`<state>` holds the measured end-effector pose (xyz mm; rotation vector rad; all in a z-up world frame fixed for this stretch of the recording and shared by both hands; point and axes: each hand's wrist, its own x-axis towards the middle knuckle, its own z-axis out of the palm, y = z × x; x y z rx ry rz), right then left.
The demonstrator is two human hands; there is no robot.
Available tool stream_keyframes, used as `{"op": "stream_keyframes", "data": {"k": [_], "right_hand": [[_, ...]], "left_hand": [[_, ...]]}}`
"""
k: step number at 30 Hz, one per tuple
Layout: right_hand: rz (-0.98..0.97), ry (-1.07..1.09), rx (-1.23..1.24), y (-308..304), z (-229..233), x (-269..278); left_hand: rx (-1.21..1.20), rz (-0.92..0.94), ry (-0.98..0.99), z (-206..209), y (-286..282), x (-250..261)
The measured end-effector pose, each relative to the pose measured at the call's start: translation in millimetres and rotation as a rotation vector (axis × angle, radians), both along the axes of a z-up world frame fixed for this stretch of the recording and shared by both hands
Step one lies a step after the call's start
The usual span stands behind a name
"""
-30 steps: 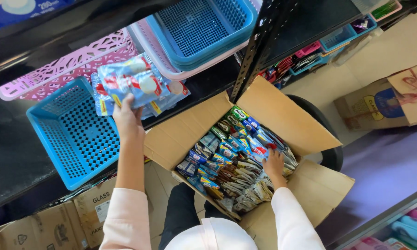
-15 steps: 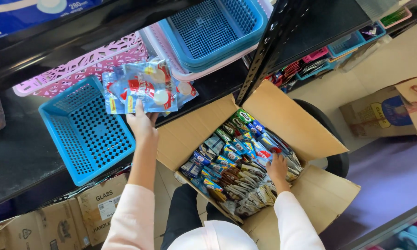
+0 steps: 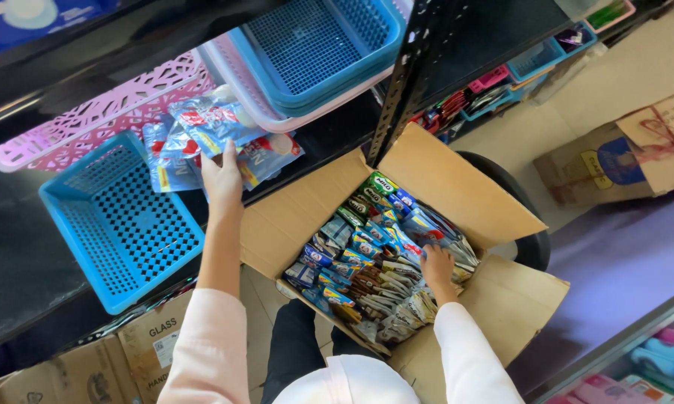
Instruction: Restocking and organizing various drink and cereal packets from a box into plastic baskets on a store shelf.
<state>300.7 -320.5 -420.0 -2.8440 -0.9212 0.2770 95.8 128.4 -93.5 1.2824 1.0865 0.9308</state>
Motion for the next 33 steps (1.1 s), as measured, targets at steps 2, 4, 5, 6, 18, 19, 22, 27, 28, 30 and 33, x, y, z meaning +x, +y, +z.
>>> {"op": "stream_keyframes", "data": {"k": [2,4,5,6,18,19,22,27,28,30,33], "right_hand": [[-0.007,-0.029,0.026,0.6,-13.6,0.5],[-0.012,-0.056,0.05,3.1,-10.4,-2.1],[-0.022,-0.045,0.081,5.9,0.3,-4.8],[-0.029,-0.035,0.115,11.4,11.1,-5.8],[-0.129,0.096,0.615,24.7,70.2,4.6],[-0.125,0.097,0.611,30.1,104.3,4.9],[0.052,0.135,0.667,45.5,196.6,-1.3],[0.332,0.376,0.737,63.0,283.0,-33.1],[0.343,0.378,0.739,69.3,303.1,-40.5],[0.417,0.2,0.837,82.6,342.8,-56.2],[0.373,-0.022,0.979,90.1,362.0,-60.1]], "left_hand": [[-0.161,-0.045,-0.041,16.3,-6.9,-6.5],[-0.324,-0.086,-0.078,20.8,-19.6,-15.2],[-0.402,-0.092,-0.161,17.9,-28.7,-20.5],[-0.478,-0.096,-0.245,15.8,-36.4,-26.0],[-0.033,-0.419,0.216,-64.5,-189.0,-27.0],[-0.037,-0.416,0.214,-46.4,-198.7,-19.8],[0.535,-0.488,0.35,8.7,-224.5,3.5],[1.05,-0.736,0.588,-13.6,-247.5,17.8],[1.051,-0.725,0.593,-20.3,-246.0,13.2],[0.66,-0.879,0.76,-33.8,-241.4,3.5],[0.453,-0.698,0.639,-14.6,-217.4,-23.9]]}}
